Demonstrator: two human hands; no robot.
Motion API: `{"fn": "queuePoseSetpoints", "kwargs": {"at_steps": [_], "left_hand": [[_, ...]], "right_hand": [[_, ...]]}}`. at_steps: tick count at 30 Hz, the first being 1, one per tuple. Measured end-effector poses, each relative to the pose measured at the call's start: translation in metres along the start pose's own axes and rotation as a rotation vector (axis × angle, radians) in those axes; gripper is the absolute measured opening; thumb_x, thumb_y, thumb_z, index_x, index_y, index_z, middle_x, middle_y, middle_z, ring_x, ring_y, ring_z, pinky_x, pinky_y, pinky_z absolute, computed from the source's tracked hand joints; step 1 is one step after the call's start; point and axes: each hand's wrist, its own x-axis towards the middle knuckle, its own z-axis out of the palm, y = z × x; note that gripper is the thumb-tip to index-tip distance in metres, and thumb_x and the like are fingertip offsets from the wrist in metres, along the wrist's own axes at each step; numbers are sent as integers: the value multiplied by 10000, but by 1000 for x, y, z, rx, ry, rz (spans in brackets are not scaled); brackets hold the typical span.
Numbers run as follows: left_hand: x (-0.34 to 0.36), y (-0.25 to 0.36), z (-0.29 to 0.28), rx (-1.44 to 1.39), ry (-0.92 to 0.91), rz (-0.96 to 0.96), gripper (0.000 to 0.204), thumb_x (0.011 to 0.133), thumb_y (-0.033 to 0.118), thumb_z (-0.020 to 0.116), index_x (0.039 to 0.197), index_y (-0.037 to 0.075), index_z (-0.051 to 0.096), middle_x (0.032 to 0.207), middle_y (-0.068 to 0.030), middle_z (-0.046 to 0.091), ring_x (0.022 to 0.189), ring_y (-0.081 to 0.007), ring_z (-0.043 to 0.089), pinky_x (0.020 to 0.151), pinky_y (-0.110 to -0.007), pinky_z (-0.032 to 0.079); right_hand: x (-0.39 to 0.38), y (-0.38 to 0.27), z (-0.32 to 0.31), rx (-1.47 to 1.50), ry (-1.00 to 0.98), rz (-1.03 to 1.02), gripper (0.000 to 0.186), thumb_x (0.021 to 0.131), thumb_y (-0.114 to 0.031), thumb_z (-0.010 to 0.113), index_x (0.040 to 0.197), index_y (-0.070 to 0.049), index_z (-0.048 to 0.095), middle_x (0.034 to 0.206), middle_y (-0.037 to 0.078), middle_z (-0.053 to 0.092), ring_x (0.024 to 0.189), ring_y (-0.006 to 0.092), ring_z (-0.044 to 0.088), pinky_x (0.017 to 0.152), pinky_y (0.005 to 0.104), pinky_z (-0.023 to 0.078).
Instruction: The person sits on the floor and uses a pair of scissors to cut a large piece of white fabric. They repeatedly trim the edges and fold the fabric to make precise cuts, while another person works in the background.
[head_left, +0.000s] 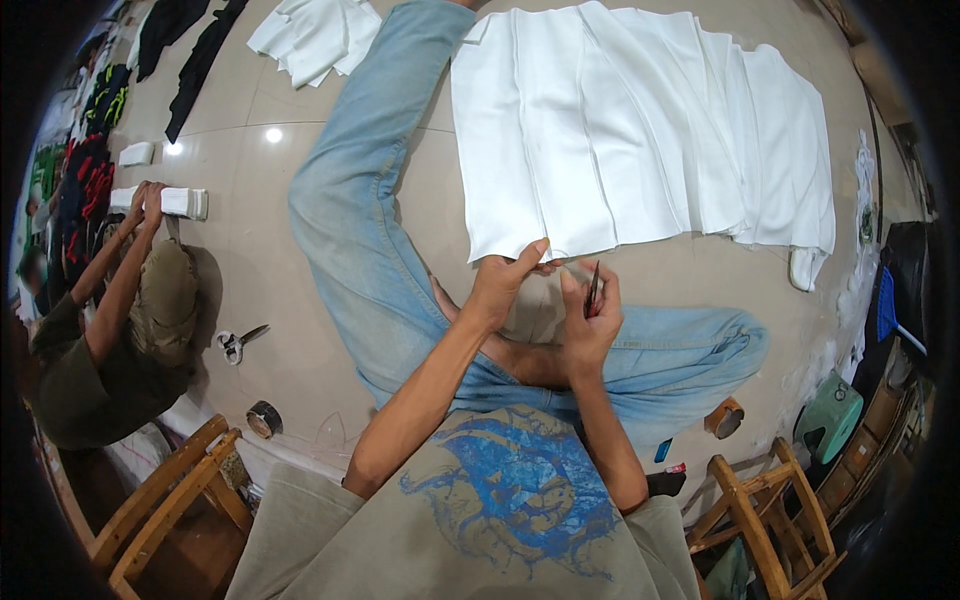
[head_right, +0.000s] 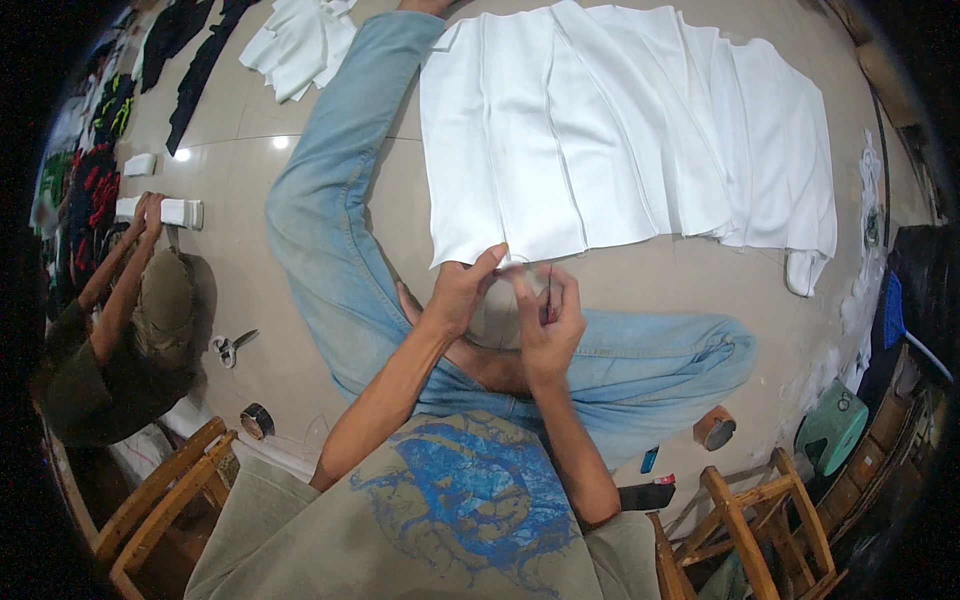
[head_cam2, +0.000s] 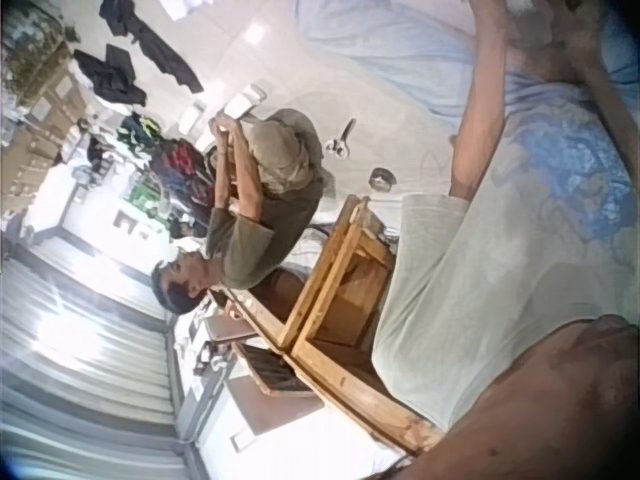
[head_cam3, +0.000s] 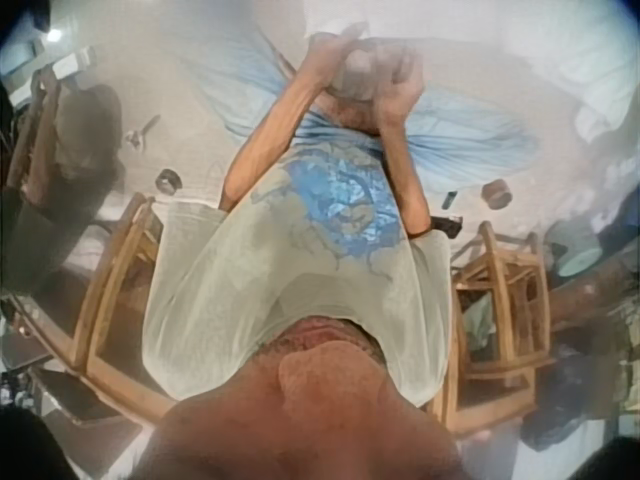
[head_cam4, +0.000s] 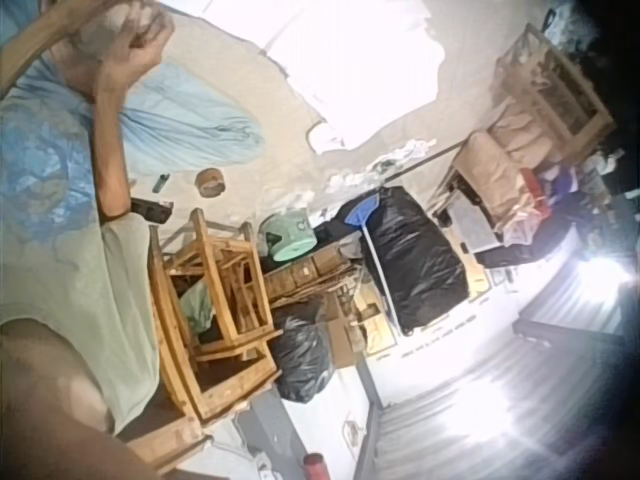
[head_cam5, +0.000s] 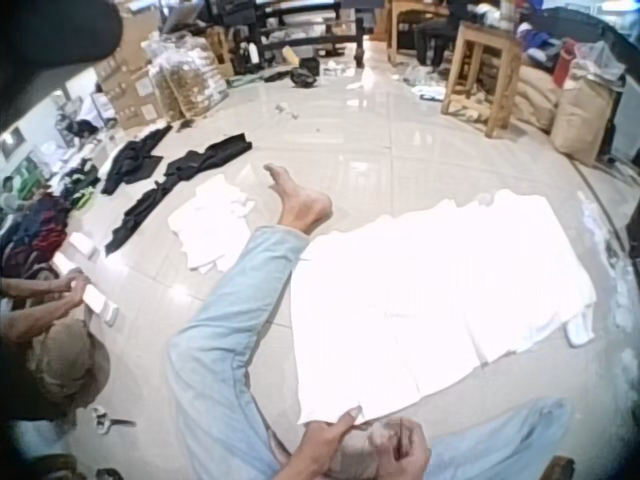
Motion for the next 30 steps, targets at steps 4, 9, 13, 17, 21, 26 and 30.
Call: {"fn": "queuePoseSetpoints", "kwargs": {"at_steps": [4,9,13,17,21,26,30], "left_hand": [[0,-3,1,84,7,37,372,985,258,697,1143,-77,671,995,-107,720,886,-169,679,829,-305,541],[3,-4,0,53,33,83,398,968,340,720,1034,-52,723,907,-88,724,809,-147,667,837,-297,528],[3,-4,1,42,30,62,390,971,331,716,1030,-55,722,905,-114,736,803,-156,671,822,-302,531],[1,-2,-2,61,15,-12,407,979,324,711,1027,-81,710,912,-160,743,838,-182,695,851,-302,541],[-3,6,5,-49,-42,-44,466,988,318,707,1029,-145,676,928,-201,740,972,-229,735,976,-312,533],[0,-3,-2,-67,-34,-72,513,997,305,702,1059,-200,639,1007,-242,729,1065,-251,730,1082,-327,478],[0,-3,-1,-60,-35,-77,513,1001,300,697,1079,-202,634,1065,-250,724,1082,-246,723,1114,-331,443]], "right_hand": [[38,13,-1,-233,-61,-383,186,961,-131,729,1069,17,694,743,68,673,598,112,551,558,284,435],[31,8,-15,-300,-104,-215,173,950,-143,730,1025,9,697,718,115,673,601,154,586,585,308,468],[22,9,-32,-320,-51,-135,193,959,-177,722,989,12,696,690,112,659,596,163,581,593,319,473],[16,2,-42,-354,-108,-37,195,964,-179,711,961,16,699,689,114,661,606,162,586,605,324,478],[15,6,-47,-365,-156,-18,185,960,-158,712,965,26,692,712,102,664,636,147,592,619,315,481],[8,8,-43,-164,-54,-32,300,1024,-274,639,1004,22,682,760,22,630,631,118,543,583,288,438],[4,5,-48,134,-265,264,489,1072,-471,514,986,-22,688,711,-43,515,584,59,418,521,231,321]]}}
